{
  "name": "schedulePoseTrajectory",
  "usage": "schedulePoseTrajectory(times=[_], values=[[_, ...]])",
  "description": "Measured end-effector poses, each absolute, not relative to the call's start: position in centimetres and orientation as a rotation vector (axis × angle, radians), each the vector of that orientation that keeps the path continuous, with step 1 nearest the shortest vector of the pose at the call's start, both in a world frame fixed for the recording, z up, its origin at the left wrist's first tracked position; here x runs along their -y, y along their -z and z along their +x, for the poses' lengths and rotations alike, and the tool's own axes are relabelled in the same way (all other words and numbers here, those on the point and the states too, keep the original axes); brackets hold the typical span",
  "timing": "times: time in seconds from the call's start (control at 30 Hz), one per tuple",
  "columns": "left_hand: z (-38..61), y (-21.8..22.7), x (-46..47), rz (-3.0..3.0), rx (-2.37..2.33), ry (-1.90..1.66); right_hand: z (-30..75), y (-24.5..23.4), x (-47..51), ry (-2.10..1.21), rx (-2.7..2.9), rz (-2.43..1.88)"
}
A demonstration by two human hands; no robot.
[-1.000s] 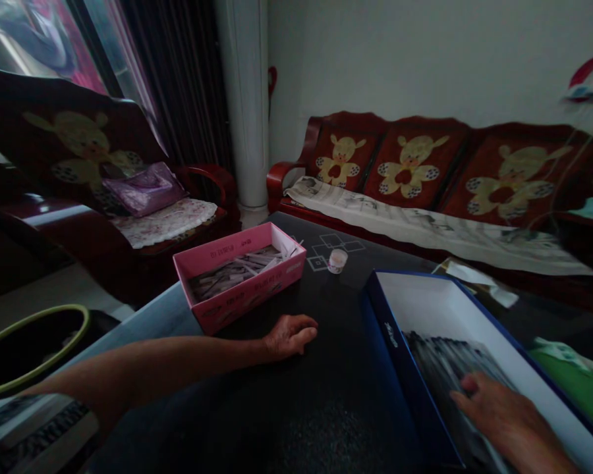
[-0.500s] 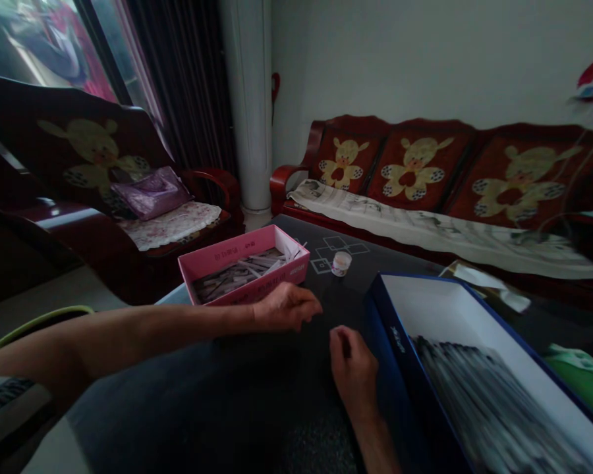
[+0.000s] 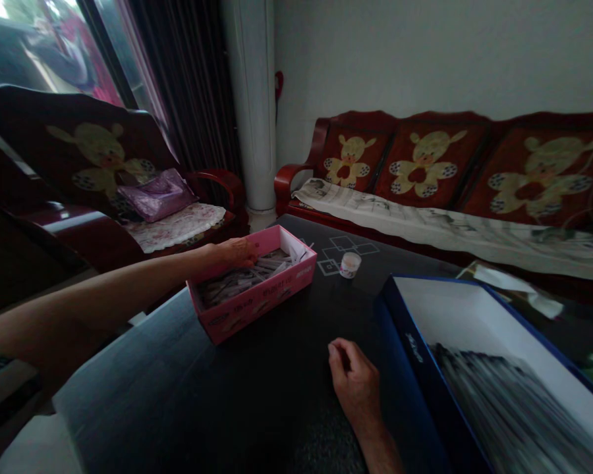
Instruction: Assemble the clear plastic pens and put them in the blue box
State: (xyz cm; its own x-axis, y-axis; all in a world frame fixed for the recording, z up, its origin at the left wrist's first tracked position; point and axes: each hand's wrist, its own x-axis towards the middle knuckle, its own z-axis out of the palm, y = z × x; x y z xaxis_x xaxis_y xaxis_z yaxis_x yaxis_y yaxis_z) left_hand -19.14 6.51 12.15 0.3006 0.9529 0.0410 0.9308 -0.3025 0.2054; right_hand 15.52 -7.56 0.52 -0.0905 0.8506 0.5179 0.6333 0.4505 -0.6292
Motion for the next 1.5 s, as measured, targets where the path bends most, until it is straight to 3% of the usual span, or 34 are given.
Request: schedulePoseTrajectory(times=[0.2, 0.33, 0.53, 0.73, 0.9, 1.0, 1.1, 1.23, 1.3, 1.5], values=[[-18.5, -12.2, -6.2, 2.542, -1.658, 0.196, 15.6, -0.6, 7.4, -0.313, 1.806, -1.265], [-18.5, -13.4, -5.3, 2.518, -1.765, 0.199, 15.7, -0.5, 7.3, -0.336, 1.788, -1.271], [-18.1, -18.7, -2.9, 2.457, -1.960, 0.188, 15.4, -1.0, 7.7, -0.478, 1.667, -1.224], [-11.0, -17.7, 4.2, 2.462, -1.449, -0.196, 13.6, -2.9, 8.8, -1.309, 1.182, -1.102], [-5.4, -14.1, 9.1, 2.554, -1.236, 0.233, 12.3, -3.5, 9.7, -1.783, 0.761, -0.794], [-4.5, -14.6, 9.3, 2.557, -1.191, 0.371, 12.5, -3.1, 9.4, -1.792, 0.604, -0.820], [-6.1, -17.0, 6.8, 2.559, -1.084, 0.169, 13.7, -2.8, 8.3, -1.688, 0.554, -0.918], [-11.2, -18.7, 0.8, 2.598, -1.757, 0.137, 16.0, -2.8, 6.7, -1.507, 0.537, -0.901], [-14.0, -17.9, -1.7, 2.432, -2.007, 0.305, 16.8, -2.7, 6.2, -1.505, 0.514, -0.875], [-18.2, -13.1, -4.0, 2.331, -2.066, 0.364, 17.3, -2.2, 6.2, -1.693, 0.458, -0.861]])
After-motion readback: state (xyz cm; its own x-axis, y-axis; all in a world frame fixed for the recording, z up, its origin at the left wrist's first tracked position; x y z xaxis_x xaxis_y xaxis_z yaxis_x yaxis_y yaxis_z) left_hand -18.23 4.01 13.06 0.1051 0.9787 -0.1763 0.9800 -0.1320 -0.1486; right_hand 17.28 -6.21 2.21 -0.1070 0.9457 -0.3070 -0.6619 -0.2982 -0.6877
